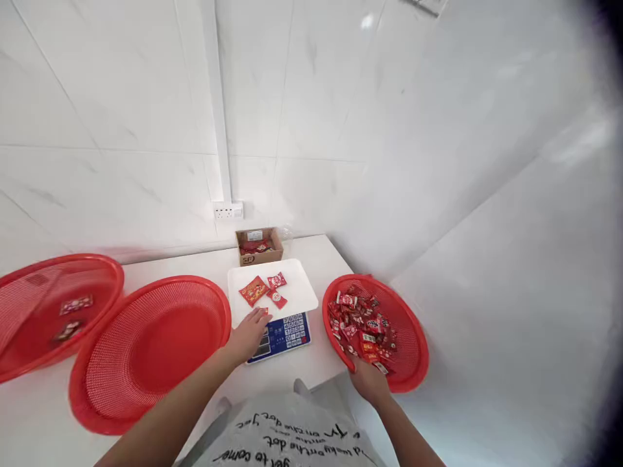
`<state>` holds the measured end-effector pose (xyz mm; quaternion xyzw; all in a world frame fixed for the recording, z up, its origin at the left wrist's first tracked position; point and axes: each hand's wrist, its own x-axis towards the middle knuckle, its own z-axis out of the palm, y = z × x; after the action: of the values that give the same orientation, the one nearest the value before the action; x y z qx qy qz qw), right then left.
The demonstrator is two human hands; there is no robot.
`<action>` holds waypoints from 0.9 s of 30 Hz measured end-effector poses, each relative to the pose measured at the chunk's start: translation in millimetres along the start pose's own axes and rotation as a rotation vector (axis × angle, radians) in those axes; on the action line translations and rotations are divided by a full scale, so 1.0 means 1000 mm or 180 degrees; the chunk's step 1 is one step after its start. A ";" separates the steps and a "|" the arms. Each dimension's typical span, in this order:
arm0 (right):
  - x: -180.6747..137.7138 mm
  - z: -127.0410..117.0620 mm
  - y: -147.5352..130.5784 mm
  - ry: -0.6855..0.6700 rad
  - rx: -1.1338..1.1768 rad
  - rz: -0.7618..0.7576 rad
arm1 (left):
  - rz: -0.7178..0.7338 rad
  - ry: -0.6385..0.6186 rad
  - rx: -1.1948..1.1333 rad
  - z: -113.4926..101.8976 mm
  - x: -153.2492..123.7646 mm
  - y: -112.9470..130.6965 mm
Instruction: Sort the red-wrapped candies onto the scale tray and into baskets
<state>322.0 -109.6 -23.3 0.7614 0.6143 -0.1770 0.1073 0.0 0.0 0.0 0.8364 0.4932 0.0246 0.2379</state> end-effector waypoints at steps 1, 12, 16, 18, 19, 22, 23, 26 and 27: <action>0.001 0.001 0.000 -0.0016 0.0005 0.0023 | 0.0025 0.0005 0.0003 0.000 0.005 0.001; 0.002 -0.002 -0.002 -0.0149 0.0189 0.0207 | -0.0255 0.0409 -0.0324 -0.012 0.001 -0.010; 0.001 -0.004 -0.003 -0.0173 0.0176 0.0231 | -0.0825 0.0835 -0.0509 -0.035 -0.015 -0.024; 0.002 -0.003 -0.003 -0.0196 0.0173 0.0259 | -0.1112 0.1025 -0.0537 -0.048 -0.025 -0.035; 0.002 -0.003 -0.003 -0.0206 0.0173 0.0267 | -0.1243 0.1098 -0.0542 -0.054 -0.031 -0.041; 0.002 -0.002 -0.003 -0.0170 0.0153 0.0248 | -0.1458 0.1323 -0.0366 -0.064 -0.043 -0.060; 0.001 -0.002 -0.003 -0.0156 0.0143 0.0234 | -0.1460 0.1404 -0.0268 -0.065 -0.044 -0.065; 0.001 -0.002 -0.003 -0.0138 0.0123 0.0206 | -0.1314 0.1620 -0.0009 -0.062 -0.037 -0.071; 0.001 -0.002 -0.002 -0.0130 0.0122 0.0195 | -0.1237 0.1636 0.0022 -0.060 -0.031 -0.069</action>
<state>320.2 -107.2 -22.1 0.7780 0.5849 -0.2010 0.1106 -88.6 24.2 29.5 0.6938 0.6877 0.1874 0.1030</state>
